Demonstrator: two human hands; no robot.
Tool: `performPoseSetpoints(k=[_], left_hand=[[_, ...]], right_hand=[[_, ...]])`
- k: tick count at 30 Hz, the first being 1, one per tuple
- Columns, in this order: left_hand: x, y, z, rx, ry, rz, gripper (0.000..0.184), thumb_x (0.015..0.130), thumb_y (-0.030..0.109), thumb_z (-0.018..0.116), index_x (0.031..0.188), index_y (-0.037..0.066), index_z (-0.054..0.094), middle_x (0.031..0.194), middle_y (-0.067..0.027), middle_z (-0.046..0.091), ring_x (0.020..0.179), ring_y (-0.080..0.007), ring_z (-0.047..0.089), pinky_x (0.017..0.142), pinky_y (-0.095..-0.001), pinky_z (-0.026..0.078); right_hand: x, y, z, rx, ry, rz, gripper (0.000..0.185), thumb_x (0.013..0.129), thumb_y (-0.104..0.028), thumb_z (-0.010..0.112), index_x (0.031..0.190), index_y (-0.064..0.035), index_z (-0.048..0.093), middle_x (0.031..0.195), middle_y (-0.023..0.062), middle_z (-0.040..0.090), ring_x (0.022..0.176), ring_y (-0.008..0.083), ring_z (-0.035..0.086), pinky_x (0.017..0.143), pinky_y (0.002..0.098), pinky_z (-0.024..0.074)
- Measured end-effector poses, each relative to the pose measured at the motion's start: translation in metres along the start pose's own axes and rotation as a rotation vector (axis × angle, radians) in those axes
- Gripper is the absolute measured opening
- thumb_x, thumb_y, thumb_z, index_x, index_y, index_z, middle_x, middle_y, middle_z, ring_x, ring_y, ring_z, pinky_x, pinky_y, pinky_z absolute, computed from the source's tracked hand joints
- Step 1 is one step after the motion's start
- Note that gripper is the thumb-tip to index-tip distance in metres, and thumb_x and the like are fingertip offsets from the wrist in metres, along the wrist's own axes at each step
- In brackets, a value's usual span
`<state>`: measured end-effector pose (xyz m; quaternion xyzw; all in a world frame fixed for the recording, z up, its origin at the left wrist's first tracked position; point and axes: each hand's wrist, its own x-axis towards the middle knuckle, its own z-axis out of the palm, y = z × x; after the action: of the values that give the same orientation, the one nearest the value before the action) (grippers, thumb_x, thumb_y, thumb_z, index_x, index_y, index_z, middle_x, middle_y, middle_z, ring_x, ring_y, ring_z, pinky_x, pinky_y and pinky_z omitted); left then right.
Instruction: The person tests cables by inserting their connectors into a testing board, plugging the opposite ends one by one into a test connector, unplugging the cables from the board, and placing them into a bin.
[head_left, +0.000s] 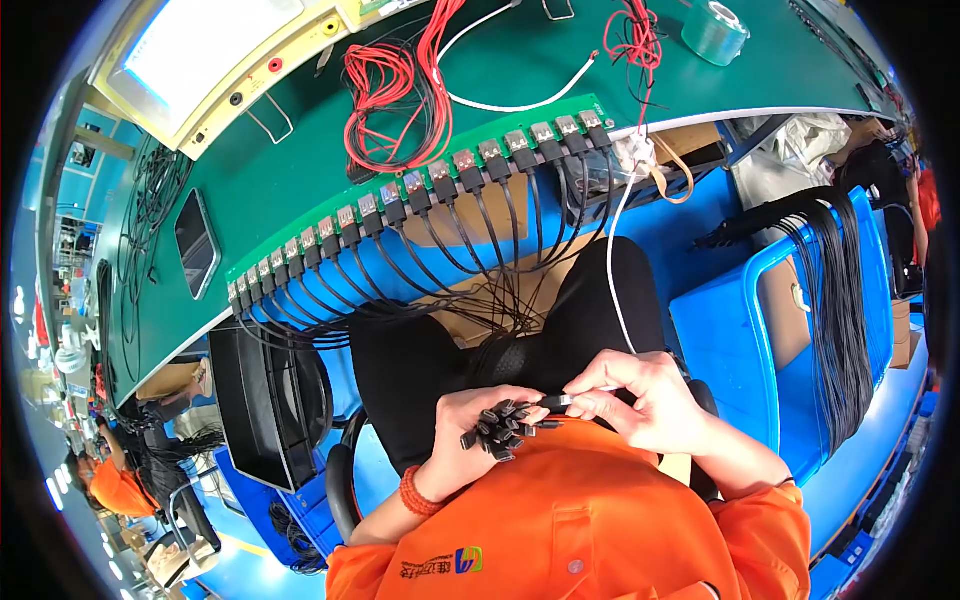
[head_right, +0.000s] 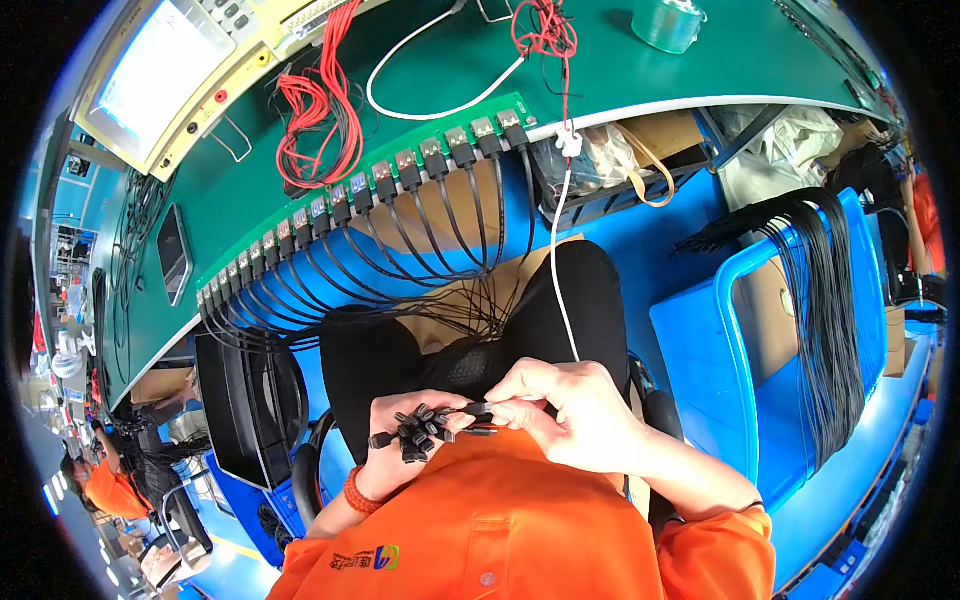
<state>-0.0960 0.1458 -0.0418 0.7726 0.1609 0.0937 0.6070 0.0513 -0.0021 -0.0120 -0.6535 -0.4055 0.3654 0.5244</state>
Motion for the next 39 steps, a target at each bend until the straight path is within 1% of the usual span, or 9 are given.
performPoseSetpoints(k=[9, 15, 19, 21, 24, 26, 32, 34, 39], left_hand=[[0.001, 0.006, 0.007, -0.192, -0.013, -0.22, 0.011, 0.077, 0.005, 0.063, 0.087, -0.001, 0.063, 0.072, -0.003, 0.062, 0.065, -0.0072, 0.055, 0.059, -0.0187, 0.043], [0.003, 0.013, -0.003, -0.487, -0.284, -0.371, 0.023, 0.088, 0.012, 0.051, 0.104, -0.002, 0.058, 0.084, -0.0069, 0.062, 0.078, -0.0127, 0.06, 0.071, -0.024, 0.045], [-0.011, -0.008, -0.012, -0.631, -0.202, -0.442, 0.015, 0.084, 0.008, 0.056, 0.095, -0.003, 0.058, 0.085, -0.0073, 0.062, 0.078, -0.0149, 0.061, 0.073, -0.026, 0.045], [-0.016, -0.015, -0.008, -0.561, -0.205, -0.398, 0.013, 0.083, 0.007, 0.057, 0.092, -0.002, 0.059, 0.083, -0.0075, 0.062, 0.077, -0.0156, 0.062, 0.072, -0.026, 0.045], [-0.006, 0.0, 0.0, -0.59, -0.231, -0.462, 0.017, 0.083, 0.008, 0.058, 0.096, -0.003, 0.057, 0.081, -0.0088, 0.062, 0.072, -0.0119, 0.059, 0.055, -0.0194, 0.04], [-0.004, 0.004, -0.001, -0.597, -0.219, -0.499, 0.02, 0.083, 0.01, 0.059, 0.097, -0.004, 0.057, 0.084, -0.0088, 0.062, 0.072, -0.0119, 0.059, 0.054, -0.02, 0.041], [-0.003, 0.005, 0.002, -0.522, -0.186, -0.447, 0.019, 0.084, 0.012, 0.058, 0.095, -0.003, 0.057, 0.072, -0.0049, 0.058, 0.057, -0.0074, 0.051, 0.05, -0.0193, 0.04], [-0.001, 0.006, 0.001, -0.47, -0.215, -0.457, 0.016, 0.085, 0.005, 0.054, 0.096, -0.006, 0.056, 0.055, -0.0013, 0.05, 0.053, -0.006, 0.05, 0.07, -0.028, 0.052], [-0.002, 0.001, 0.002, -0.513, -0.193, -0.418, 0.016, 0.084, 0.006, 0.055, 0.096, -0.005, 0.058, 0.055, -0.0003, 0.049, 0.052, -0.0051, 0.048, 0.066, -0.0258, 0.051]], right_hand=[[-0.018, 0.014, 0.006, 0.311, 0.136, 0.131, 0.009, 0.082, 0.002, 0.055, 0.089, 0.0002, 0.059, 0.072, 0.0087, 0.062, 0.065, 0.013, 0.063, 0.058, 0.023, 0.0498], [-0.032, 0.006, -0.015, 0.396, 0.224, 0.289, 0.004, 0.082, -0.001, 0.057, 0.081, 0.0017, 0.06, 0.075, 0.0096, 0.063, 0.056, 0.0076, 0.056, 0.049, 0.02, 0.0443], [-0.034, 0.023, -0.049, 0.402, 0.658, 0.012, 0.007, 0.082, -0.001, 0.054, 0.088, 0.0003, 0.056, 0.078, 0.0091, 0.065, 0.058, 0.008, 0.057, 0.051, 0.0186, 0.0435], [-0.031, 0.01, -0.045, 0.318, 0.457, 0.215, 0.011, 0.084, -0.003, 0.053, 0.094, 0.0006, 0.054, 0.082, 0.009, 0.065, 0.062, 0.0088, 0.059, 0.055, 0.0199, 0.0456], [-0.006, 0.018, -0.014, 0.075, 0.182, -0.01, 0.01, 0.081, -0.005, 0.06, 0.089, 0.0002, 0.061, 0.082, 0.0084, 0.066, 0.069, 0.0092, 0.061, 0.063, 0.0221, 0.0492], [0.0, 0.015, 0.0, 0.206, 0.059, 0.158, 0.008, 0.078, -0.004, 0.063, 0.086, -0.0011, 0.064, 0.08, 0.0081, 0.066, 0.073, 0.0102, 0.062, 0.066, 0.0218, 0.0494], [-0.003, 0.014, 0.009, 0.194, -0.029, 0.129, 0.01, 0.078, -0.005, 0.064, 0.086, -0.0015, 0.065, 0.078, 0.0082, 0.066, 0.071, 0.0108, 0.064, 0.062, 0.0216, 0.0503], [-0.004, 0.011, 0.008, 0.13, -0.063, 0.156, 0.01, 0.077, -0.005, 0.065, 0.086, -0.0014, 0.065, 0.078, 0.0089, 0.066, 0.073, 0.0121, 0.064, 0.063, 0.0217, 0.0507], [-0.005, 0.01, 0.009, 0.146, -0.008, 0.137, 0.009, 0.077, -0.005, 0.064, 0.086, -0.0012, 0.065, 0.076, 0.0093, 0.065, 0.07, 0.0127, 0.064, 0.062, 0.0223, 0.051]])
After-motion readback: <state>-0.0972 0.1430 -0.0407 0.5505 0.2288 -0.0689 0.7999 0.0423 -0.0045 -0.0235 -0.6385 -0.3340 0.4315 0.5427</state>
